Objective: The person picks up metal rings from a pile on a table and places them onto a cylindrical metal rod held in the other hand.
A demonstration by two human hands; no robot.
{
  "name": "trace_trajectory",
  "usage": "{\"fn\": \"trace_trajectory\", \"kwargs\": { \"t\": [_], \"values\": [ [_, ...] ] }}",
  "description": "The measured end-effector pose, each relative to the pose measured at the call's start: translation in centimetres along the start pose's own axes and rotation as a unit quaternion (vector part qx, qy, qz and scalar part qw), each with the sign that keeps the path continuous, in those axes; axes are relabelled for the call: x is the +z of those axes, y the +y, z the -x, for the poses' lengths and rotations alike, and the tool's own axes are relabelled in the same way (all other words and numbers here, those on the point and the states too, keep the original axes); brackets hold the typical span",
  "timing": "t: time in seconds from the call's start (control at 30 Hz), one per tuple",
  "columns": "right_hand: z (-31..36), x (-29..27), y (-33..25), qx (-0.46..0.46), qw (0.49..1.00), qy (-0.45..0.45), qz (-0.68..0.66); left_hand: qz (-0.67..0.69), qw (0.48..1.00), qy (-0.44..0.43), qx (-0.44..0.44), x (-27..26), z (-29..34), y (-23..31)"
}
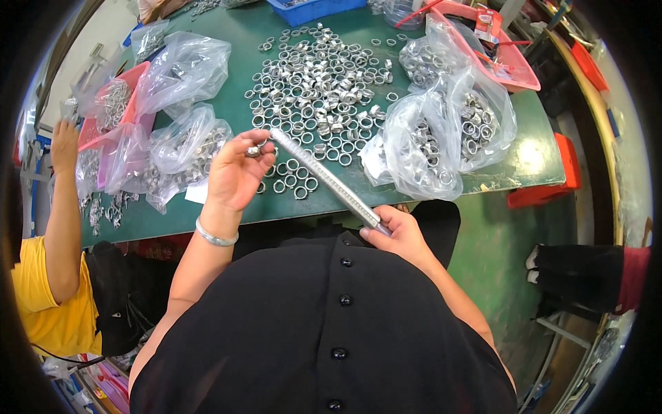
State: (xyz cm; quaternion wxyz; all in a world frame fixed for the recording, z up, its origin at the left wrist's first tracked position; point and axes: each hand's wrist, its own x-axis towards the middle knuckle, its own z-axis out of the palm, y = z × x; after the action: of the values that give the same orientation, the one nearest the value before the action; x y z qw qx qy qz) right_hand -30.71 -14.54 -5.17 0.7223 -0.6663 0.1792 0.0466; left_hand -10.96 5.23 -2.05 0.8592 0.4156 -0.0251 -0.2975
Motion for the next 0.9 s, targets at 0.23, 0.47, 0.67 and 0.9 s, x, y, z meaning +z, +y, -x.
{"fn": "trace_trajectory", "kwargs": {
  "t": [0.23,0.47,0.67,0.9],
  "values": [
    [0.2,-1.0,-0.1,-0.003,0.997,0.043,-0.060,-0.603,0.790,-0.083,0.068,3.8,-1.7,-1.9],
    [0.4,-1.8,0.8,-0.004,0.996,0.047,-0.070,-0.733,0.649,-0.098,0.178,3.0,-3.0,-3.0],
    [0.3,-2.0,0.7,0.000,0.996,0.058,-0.075,-0.716,0.677,-0.074,0.155,3.9,-3.5,-2.1],
    [0.1,-2.0,0.8,-0.009,0.995,0.049,-0.083,-0.745,0.603,-0.094,0.269,4.5,-5.5,-3.5]
  ]
}}
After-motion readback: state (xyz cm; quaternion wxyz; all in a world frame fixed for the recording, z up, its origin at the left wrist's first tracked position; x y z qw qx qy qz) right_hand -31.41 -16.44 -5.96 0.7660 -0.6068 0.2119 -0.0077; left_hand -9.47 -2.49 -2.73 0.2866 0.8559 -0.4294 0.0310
